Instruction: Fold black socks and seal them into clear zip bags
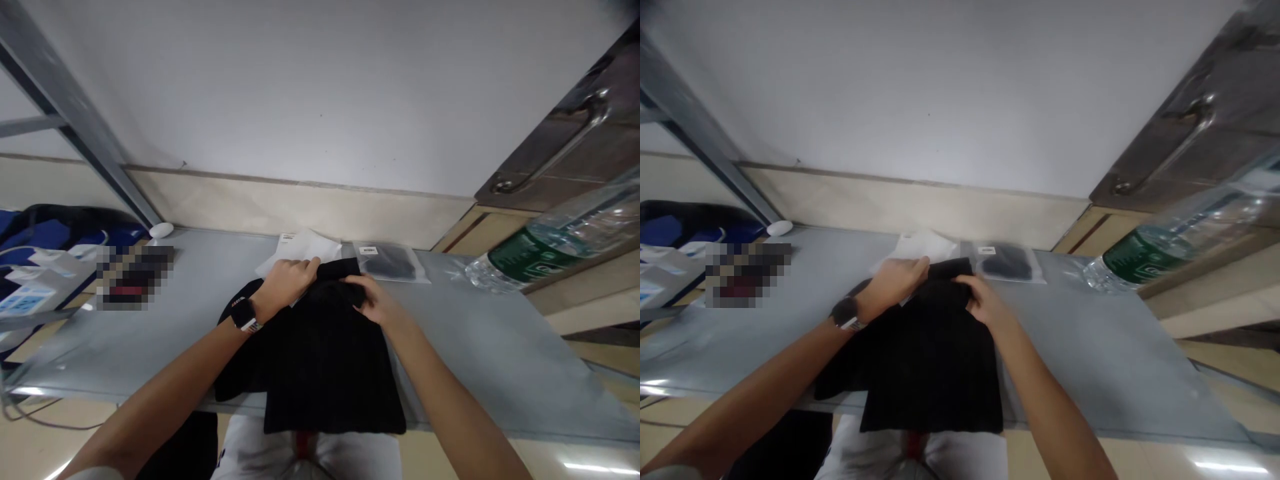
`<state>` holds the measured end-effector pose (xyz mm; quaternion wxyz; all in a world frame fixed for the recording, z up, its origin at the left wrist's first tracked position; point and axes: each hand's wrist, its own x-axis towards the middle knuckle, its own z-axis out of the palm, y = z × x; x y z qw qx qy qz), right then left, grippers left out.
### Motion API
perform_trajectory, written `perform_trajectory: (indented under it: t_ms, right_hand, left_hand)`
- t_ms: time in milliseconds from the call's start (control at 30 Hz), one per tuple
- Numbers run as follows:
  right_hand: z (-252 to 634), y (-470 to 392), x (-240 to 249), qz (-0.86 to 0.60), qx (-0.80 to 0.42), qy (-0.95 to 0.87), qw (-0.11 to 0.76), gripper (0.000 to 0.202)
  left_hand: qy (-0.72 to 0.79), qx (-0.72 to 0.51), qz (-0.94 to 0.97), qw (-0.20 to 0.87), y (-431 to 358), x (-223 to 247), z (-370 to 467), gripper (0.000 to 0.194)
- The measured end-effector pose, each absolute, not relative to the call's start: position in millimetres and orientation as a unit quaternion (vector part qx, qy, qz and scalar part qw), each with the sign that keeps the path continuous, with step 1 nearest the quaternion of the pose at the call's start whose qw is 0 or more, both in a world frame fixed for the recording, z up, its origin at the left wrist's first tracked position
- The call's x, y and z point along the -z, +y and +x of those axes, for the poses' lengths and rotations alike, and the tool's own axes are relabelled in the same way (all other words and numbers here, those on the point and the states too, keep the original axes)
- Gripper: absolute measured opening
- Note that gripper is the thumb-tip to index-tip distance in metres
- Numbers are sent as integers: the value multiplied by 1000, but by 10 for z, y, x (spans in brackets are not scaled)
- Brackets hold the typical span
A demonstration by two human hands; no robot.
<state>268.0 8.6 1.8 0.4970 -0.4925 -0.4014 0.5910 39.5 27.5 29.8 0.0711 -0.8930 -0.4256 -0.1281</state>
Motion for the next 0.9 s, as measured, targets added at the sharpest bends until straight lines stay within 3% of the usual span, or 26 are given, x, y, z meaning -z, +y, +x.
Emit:
perform_trajectory:
  t_ms: [100,333,467,733,900]
  right_hand:
    - [2604,85,-40,-502,-617,-310,521,20]
    - [2500,-4,-160,-492,-641,-277,520,23]
    - [2428,-4,-92,-479,-605,-245,586,29]
    - [2304,-3,82,-510,-439,-382,634,34]
    - [2178,-65,71,-457,-486,-316,675,41]
  left_hand:
    - [-431,129,-893,27,247,-313,395,16]
    - [-431,226,-859,-159,229,-304,425,10]
    - [-406,244,-852,-221,197,-327,457,10]
    - [-373,251,-859,-244,200,-295,458,12]
    - [-360,274,-852,-262,143,-313,496,13]
